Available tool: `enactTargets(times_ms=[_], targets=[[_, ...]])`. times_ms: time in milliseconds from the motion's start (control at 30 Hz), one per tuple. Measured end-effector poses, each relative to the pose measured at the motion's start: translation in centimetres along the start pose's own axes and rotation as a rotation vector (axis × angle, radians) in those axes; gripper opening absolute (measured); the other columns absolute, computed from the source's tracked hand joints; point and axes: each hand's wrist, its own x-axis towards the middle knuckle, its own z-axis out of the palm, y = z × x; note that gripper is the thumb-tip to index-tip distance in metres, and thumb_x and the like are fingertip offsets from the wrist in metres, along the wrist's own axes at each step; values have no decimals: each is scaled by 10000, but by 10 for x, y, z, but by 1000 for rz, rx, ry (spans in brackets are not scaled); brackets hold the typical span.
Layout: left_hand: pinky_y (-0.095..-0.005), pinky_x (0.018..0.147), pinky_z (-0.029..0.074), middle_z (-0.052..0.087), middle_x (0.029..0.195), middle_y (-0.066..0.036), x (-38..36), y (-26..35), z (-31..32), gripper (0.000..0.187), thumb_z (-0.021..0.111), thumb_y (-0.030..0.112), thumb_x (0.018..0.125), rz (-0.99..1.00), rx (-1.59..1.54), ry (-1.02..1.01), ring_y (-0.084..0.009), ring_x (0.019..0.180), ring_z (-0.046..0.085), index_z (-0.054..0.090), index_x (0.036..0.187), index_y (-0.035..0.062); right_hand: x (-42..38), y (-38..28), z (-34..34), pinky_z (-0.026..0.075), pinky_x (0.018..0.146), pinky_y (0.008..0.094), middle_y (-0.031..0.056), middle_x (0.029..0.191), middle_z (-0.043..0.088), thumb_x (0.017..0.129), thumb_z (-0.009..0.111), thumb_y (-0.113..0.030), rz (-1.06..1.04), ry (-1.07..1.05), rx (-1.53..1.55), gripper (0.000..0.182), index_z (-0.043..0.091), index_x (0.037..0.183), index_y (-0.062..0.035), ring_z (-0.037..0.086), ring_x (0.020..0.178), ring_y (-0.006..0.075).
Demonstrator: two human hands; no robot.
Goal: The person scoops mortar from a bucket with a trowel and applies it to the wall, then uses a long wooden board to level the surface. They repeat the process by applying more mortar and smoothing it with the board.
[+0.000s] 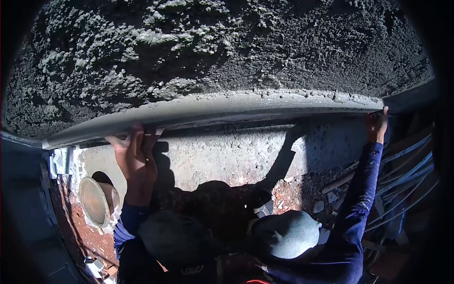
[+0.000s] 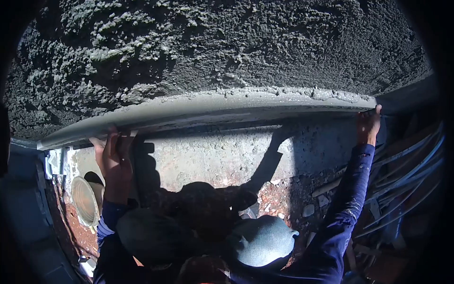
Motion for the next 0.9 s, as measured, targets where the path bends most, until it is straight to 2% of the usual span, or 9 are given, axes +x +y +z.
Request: enactTargets(times_ms=[100,133,333,533,633,733,800,833,900], targets=[[-374,879,521,481,1233,-113,14,32,-8,855,652,82,861,-145,-146,228,-245,1054,561,49,1466,126,-29,17,15,426,839,375,86,1072,539,927,521,-446,-54,-34,-4,461,523,1130,-32,511,970,202],[-395,909,513,502,1210,-105,22,32,-29,700,638,67,868,-62,-167,253,-240,1053,563,214,1423,99,-36,29,17,426,839,375,86,1072,539,927,521,-446,-55,-35,-2,461,523,1130,-32,511,970,202],[-445,953,495,562,1106,-93,94,41,-261,384,637,86,874,15,-166,263,-217,1083,550,465,1214,34,-191,80,105,474,732,378,100,970,550,904,538,-496,108,-281,-8,508,470,1100,-32,560,858,197],[-405,1025,451,549,1184,-144,73,43,-170,419,627,104,883,-26,-201,274,-217,1116,542,443,1220,-63,-133,49,82,457,753,405,70,878,553,906,550,-468,18,-73,38,433,501,1056,-64,543,802,191],[-436,975,484,544,1165,-118,42,40,-77,421,639,77,871,-46,-180,157,-216,1096,543,428,1217,-38,-72,1,61,327,1021,516,178,1121,574,914,533,-465,-82,-70,91,549,455,1192,2,523,1094,316],[-428,931,506,563,1097,-114,30,42,-29,407,657,93,861,13,-205,208,-205,1033,569,440,1194,2,-18,-13,32,275,1062,523,106,1040,591,928,522,-433,-100,-47,84,458,480,1136,-28,554,1012,239],[-429,919,520,583,1083,-131,35,51,-43,357,642,82,866,-34,-244,191,-224,1024,586,477,1171,-7,-43,-6,43,330,1022,501,56,932,576,933,520,-421,-89,-61,-6,396,489,1065,-50,565,924,200],[-450,916,520,566,1117,-135,39,53,-59,368,627,55,867,-74,-264,197,-249,1038,583,457,1190,3,-69,2,51,451,801,367,64,1015,581,912,547,-455,-68,-153,-27,435,516,1083,-57,559,954,203],[-495,927,510,565,1139,-147,59,52,-116,343,599,4,861,-174,-354,217,-282,1069,576,479,1182,12,-102,35,65,459,785,392,53,940,562,906,555,-459,-51,-161,-27,422,497,1040,-62,562,903,201]])
